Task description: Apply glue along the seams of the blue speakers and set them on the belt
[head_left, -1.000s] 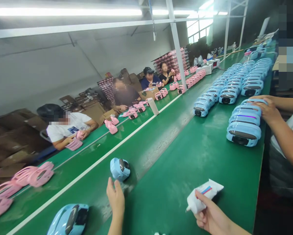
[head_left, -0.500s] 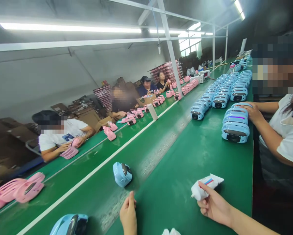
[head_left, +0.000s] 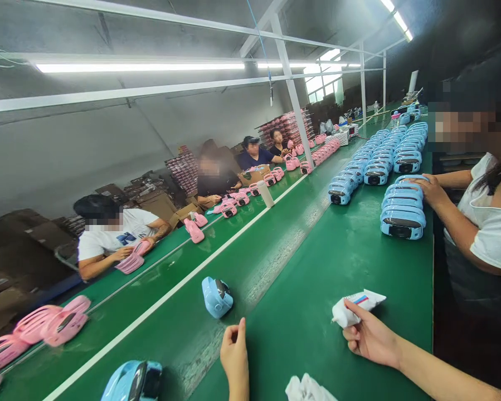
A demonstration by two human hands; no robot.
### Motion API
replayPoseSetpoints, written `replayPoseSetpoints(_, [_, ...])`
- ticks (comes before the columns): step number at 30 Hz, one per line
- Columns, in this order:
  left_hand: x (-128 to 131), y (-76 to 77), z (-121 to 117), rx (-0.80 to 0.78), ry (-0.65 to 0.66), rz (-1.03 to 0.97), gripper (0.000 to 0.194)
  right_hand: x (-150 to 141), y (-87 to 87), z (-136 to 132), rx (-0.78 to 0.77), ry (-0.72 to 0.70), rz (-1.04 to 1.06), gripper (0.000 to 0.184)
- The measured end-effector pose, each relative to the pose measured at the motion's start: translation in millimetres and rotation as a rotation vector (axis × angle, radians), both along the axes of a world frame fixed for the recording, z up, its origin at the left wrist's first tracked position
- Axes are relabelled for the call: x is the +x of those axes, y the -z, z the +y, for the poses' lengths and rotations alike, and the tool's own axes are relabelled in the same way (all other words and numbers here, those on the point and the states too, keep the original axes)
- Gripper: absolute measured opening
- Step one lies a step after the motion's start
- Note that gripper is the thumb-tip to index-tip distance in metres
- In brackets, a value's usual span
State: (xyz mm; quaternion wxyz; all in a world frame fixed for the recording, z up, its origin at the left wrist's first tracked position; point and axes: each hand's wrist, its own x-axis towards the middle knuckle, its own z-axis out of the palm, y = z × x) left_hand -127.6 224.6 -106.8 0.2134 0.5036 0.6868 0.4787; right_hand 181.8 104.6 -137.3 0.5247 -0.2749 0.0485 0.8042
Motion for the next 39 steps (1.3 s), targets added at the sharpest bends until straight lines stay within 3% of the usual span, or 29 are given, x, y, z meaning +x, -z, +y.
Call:
replayPoseSetpoints(18, [-2.9,3.6,-1.0,0.117,-0.048,-0.328,0.060,0.8,-1.7,0.1,0.017,-0.008,-0.006,0.040])
replayPoseSetpoints(23, [2.6,-2.5,-4.0,0.153,-0.046,-0.393,0.070,0.7,-2.1,0.1,0.015,-0.006,-0.009,0.040])
replayPoseSetpoints(25, [10.3,-14.7,-6.6,0.160,-0.024,-0.432,0.071,0.4,-4.6,0.2,0.013,0.002,-0.013,0.041])
replayPoseSetpoints(28, [28.5,-48.0,-20.9,0.185,0.065,-0.502,0.066,0.3,-9.1,-0.8,0.003,0.011,-0.019,0.039])
replayPoseSetpoints(33, [56.8,-113.1,-87.4,0.256,0.224,-0.624,0.062,4.3,-12.1,-7.6,-0.024,0.035,-0.033,0.034])
replayPoseSetpoints(36, [64.8,-137.9,-129.6,0.355,0.527,-0.782,0.049,9.8,-11.3,-10.1,-0.046,0.025,-0.049,0.028])
replayPoseSetpoints(39, [66.2,-149.0,-155.4,0.394,0.723,-0.845,0.049,15.2,-10.8,-10.5,-0.052,0.004,-0.066,0.026])
